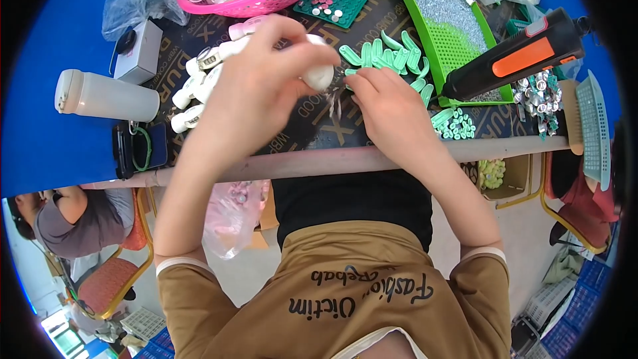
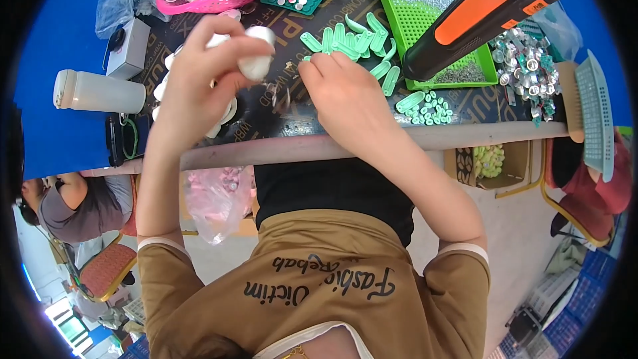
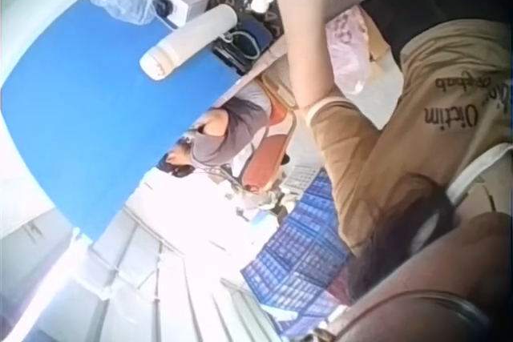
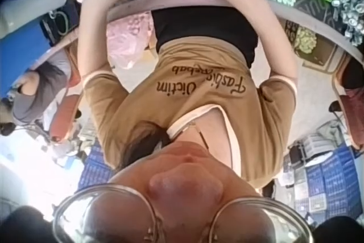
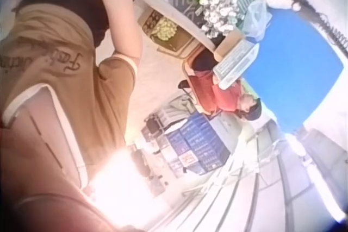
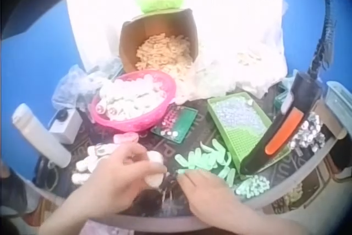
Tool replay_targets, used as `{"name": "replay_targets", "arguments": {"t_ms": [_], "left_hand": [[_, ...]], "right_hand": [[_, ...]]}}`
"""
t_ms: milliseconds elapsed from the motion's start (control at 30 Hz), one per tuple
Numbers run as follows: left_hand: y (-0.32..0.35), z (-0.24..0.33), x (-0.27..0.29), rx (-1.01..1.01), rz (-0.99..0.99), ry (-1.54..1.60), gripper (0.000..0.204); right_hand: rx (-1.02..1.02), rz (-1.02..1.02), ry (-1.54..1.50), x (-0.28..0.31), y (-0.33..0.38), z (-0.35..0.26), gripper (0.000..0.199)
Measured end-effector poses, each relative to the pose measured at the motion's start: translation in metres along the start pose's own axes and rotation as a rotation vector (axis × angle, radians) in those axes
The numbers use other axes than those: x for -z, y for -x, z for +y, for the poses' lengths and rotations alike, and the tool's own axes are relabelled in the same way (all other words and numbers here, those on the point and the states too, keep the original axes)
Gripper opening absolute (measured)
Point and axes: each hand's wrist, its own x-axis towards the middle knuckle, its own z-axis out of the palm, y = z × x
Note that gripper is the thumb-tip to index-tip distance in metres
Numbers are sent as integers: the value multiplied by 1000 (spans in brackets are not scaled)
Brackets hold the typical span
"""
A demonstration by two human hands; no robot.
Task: Assembling small plastic flashlight keychains by putting parts together and using an electric screwdriver at a workbench.
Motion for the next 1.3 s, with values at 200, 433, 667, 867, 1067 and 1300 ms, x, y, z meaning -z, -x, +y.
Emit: {"name": "replay_targets", "arguments": {"t_ms": [200,433,667,867,1067,1300], "left_hand": [[45,2,-42,291,162,743,40],[61,-2,-42,502,356,1495,21],[55,9,-48,273,199,396,54],[58,40,-76,376,14,442,46],[58,37,-84,267,79,244,41],[61,32,-86,314,106,418,34]], "right_hand": [[35,-27,196,-8,-10,0,13],[-43,-51,67,-6,-4,-1,33],[-220,138,-463,7,44,-4,15],[-153,106,-295,23,85,0,19],[-124,184,-251,44,85,4,23],[217,133,-174,34,50,-5,28]]}}
